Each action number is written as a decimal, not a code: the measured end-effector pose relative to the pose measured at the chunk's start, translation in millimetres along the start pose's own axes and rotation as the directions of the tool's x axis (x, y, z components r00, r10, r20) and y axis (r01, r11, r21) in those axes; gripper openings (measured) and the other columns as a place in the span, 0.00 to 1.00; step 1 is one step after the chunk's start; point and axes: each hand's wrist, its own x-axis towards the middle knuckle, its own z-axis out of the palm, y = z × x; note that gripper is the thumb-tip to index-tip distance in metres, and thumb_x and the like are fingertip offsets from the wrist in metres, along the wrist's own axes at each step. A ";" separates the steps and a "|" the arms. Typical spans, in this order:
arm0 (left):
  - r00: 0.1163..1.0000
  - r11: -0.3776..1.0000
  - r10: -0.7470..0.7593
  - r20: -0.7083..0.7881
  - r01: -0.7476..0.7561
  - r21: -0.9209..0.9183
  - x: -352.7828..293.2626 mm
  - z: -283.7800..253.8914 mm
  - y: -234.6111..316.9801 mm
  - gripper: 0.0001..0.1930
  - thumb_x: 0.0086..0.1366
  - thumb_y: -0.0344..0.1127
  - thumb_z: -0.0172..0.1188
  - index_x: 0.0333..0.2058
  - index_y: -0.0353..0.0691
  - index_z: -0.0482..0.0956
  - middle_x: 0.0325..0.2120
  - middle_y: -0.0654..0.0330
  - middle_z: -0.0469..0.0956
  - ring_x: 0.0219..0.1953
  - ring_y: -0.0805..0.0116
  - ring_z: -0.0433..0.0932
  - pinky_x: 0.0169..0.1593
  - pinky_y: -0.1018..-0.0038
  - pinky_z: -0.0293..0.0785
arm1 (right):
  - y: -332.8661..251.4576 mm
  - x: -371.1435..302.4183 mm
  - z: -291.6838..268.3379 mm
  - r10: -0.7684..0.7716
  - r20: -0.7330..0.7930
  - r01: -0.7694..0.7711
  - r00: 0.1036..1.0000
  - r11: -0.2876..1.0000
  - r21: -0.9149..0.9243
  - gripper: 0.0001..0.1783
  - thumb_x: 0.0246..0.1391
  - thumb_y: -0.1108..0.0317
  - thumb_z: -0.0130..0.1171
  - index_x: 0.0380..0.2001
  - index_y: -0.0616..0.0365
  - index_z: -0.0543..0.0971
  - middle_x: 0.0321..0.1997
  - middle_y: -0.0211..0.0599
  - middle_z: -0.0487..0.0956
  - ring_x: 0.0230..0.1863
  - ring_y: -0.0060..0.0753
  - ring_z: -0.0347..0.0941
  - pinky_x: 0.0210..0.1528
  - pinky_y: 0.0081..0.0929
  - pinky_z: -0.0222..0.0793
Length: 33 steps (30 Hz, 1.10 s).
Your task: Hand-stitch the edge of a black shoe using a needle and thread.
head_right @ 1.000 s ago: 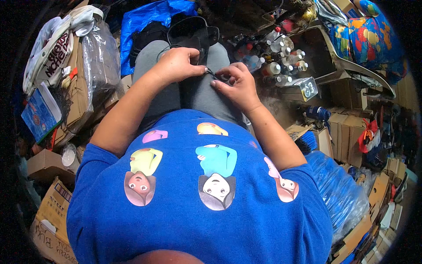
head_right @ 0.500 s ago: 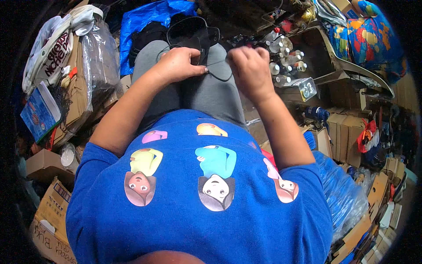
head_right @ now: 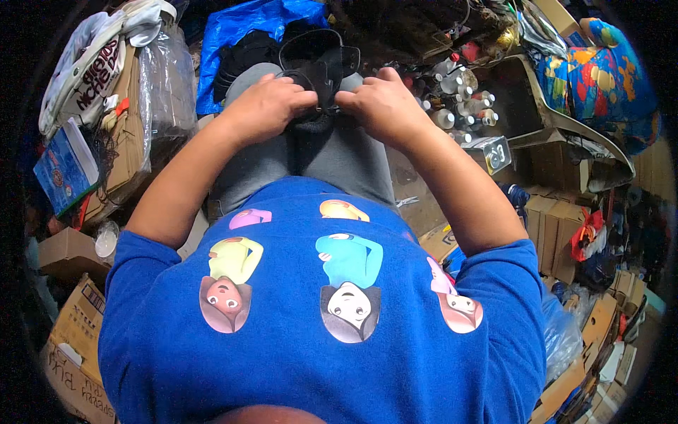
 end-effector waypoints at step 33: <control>0.913 0.947 -0.285 -0.293 0.220 -0.233 -46.2 -41.7 -32.4 0.15 0.54 0.31 0.64 0.42 0.42 0.80 0.46 0.58 0.76 0.49 0.62 0.74 0.53 0.70 0.69 | 36.9 -63.8 14.4 0.480 0.118 -0.416 0.869 0.580 0.701 0.10 0.48 0.72 0.62 0.36 0.61 0.81 0.36 0.35 0.78 0.41 0.28 0.73 0.46 0.25 0.67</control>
